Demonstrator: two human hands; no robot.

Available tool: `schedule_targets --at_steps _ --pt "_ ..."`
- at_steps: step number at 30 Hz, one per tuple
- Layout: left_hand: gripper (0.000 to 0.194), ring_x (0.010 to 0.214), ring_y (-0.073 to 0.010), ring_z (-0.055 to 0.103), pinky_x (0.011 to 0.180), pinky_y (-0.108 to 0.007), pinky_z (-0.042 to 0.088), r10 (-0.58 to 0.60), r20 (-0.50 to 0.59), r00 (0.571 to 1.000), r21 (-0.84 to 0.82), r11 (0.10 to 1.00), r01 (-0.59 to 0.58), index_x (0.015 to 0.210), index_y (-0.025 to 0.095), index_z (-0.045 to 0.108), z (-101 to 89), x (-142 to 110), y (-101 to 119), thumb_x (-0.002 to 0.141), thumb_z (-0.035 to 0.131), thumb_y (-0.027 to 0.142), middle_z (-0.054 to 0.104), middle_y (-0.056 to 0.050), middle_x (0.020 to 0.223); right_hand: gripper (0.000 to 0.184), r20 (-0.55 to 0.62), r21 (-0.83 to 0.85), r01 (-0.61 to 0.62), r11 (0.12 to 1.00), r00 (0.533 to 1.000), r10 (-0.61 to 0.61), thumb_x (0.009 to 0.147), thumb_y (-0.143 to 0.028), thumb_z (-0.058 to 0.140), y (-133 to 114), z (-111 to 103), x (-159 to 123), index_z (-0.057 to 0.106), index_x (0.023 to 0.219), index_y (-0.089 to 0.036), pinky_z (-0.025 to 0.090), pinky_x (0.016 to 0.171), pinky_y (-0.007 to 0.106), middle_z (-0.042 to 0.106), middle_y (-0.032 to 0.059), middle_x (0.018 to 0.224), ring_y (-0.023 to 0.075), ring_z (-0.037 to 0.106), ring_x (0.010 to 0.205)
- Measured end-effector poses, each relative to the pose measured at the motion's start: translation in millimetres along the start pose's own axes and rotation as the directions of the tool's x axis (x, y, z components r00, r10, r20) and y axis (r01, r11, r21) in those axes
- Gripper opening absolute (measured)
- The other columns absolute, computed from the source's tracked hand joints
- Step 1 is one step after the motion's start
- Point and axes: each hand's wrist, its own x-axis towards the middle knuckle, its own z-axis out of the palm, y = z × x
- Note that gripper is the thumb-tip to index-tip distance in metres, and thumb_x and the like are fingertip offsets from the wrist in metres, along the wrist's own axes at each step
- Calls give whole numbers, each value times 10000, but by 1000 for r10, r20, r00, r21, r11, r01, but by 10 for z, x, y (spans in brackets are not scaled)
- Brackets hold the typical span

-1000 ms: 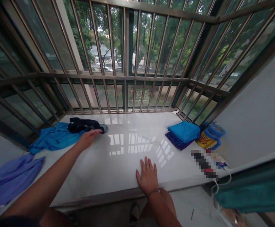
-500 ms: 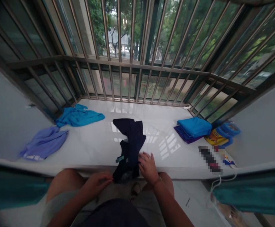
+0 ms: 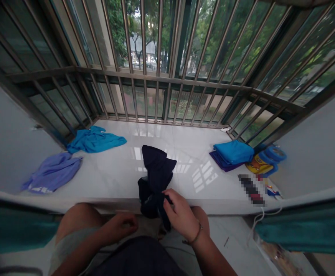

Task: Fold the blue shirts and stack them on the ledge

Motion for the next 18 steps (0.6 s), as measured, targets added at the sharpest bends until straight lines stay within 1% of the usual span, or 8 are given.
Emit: schedule_targets --at_steps 2,4,6,7,10,14,16,18 --pt "364 1065 -268 774 997 -405 595 -12 -174 985 -1 1000 12 1243 225 773 131 66 -151 889 736 299 817 -82 1207 318 -4 10 -54 998 999 54 1109 -389 486 -24 -26 -110 730 1246 -237 576 1005 341 798 68 1174 235 753 1100" --pt "739 1307 -314 711 1161 -492 546 50 -340 939 39 998 -39 1524 264 621 260 129 -262 806 794 227 699 -129 1508 399 -8 65 -75 995 997 76 1127 -479 464 6 -15 -217 740 1285 -238 583 995 346 804 72 1158 242 760 1070" --pt "983 1524 -350 564 1277 -554 454 126 -402 907 95 991 -95 1658 303 489 365 193 -289 743 828 178 530 -145 1701 488 -14 175 -69 982 997 72 1134 -573 442 31 6 -319 746 1318 -238 583 995 349 804 84 1184 250 760 1078" --pt "1006 1573 -364 511 1294 -572 434 146 -408 901 117 987 -107 1670 309 480 400 227 -271 736 826 169 486 -150 1736 516 -13 247 -66 967 997 72 1132 -610 442 26 15 -367 750 1322 -242 581 999 347 800 90 1209 254 756 1097" --pt "766 1503 -368 585 1248 -548 493 153 -387 909 120 986 -115 1557 288 633 410 344 -144 807 727 163 588 -157 1647 495 -17 489 -82 868 994 104 1102 -658 513 -72 9 -497 765 1276 -269 559 1053 344 773 94 1298 264 721 1201" --pt "383 1149 -334 756 1041 -474 613 130 -333 934 50 992 -120 1135 230 825 178 443 64 815 622 173 796 -130 1238 446 1 705 -88 704 992 123 1053 -671 588 -239 -122 -619 761 1083 -261 582 1013 373 755 107 1218 284 709 1153" --pt "216 1064 -312 747 972 -451 620 152 -410 899 61 988 -139 952 221 796 -32 405 196 814 631 217 778 -118 1108 425 -49 758 -62 650 987 151 1016 -659 640 -249 -258 -659 746 1004 -247 607 931 383 748 116 1141 289 710 1067" --pt "134 1095 -291 729 993 -432 602 202 -515 833 75 979 -192 883 224 744 -285 282 363 873 620 272 751 -112 1109 373 -138 797 -16 603 968 208 979 -618 704 -195 -434 -697 750 993 -248 618 892 388 740 112 1118 286 707 1029"
